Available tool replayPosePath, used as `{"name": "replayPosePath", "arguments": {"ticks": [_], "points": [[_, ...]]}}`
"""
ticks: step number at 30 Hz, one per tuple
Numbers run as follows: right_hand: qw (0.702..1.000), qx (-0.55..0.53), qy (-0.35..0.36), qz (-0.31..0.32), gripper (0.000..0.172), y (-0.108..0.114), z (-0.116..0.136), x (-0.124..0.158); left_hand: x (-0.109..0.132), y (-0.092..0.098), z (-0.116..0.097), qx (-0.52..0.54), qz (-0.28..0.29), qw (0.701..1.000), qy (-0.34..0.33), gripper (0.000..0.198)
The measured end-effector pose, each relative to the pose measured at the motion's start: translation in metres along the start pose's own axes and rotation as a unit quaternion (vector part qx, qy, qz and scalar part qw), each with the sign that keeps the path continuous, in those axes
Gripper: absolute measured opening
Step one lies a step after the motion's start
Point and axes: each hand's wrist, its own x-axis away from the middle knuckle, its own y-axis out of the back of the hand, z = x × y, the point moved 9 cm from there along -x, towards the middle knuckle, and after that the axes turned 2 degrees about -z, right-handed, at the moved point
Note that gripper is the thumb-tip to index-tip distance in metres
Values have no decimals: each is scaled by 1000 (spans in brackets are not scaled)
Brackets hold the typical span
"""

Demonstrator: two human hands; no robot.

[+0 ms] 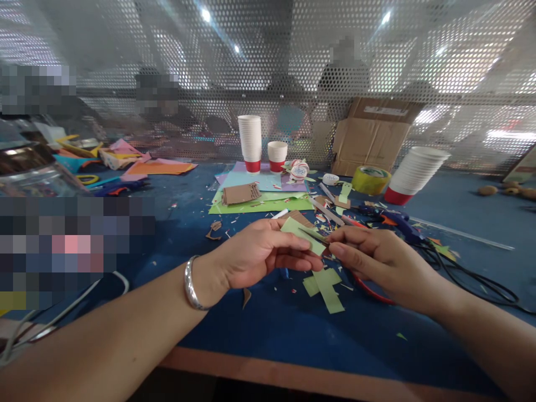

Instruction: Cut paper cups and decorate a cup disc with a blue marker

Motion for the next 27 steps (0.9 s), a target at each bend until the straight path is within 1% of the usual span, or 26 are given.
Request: {"name": "replayPosePath", "arguments": {"ticks": [11, 17, 23, 27], "points": [[1000, 3, -3, -6, 35, -1, -3, 0, 3, -1, 3, -13, 9, 1000, 7, 12], [1000, 12, -4, 9, 34, -3, -3, 1, 1, 1, 4, -10, 4, 1000, 14, 6], [1000, 16, -4, 11, 34, -2, -2, 1, 1, 1, 5, -19, 21, 1000, 14, 8], [1000, 11, -11, 18, 34, -4, -4, 1, 1, -1, 6, -21, 22, 999, 23, 8]]}}
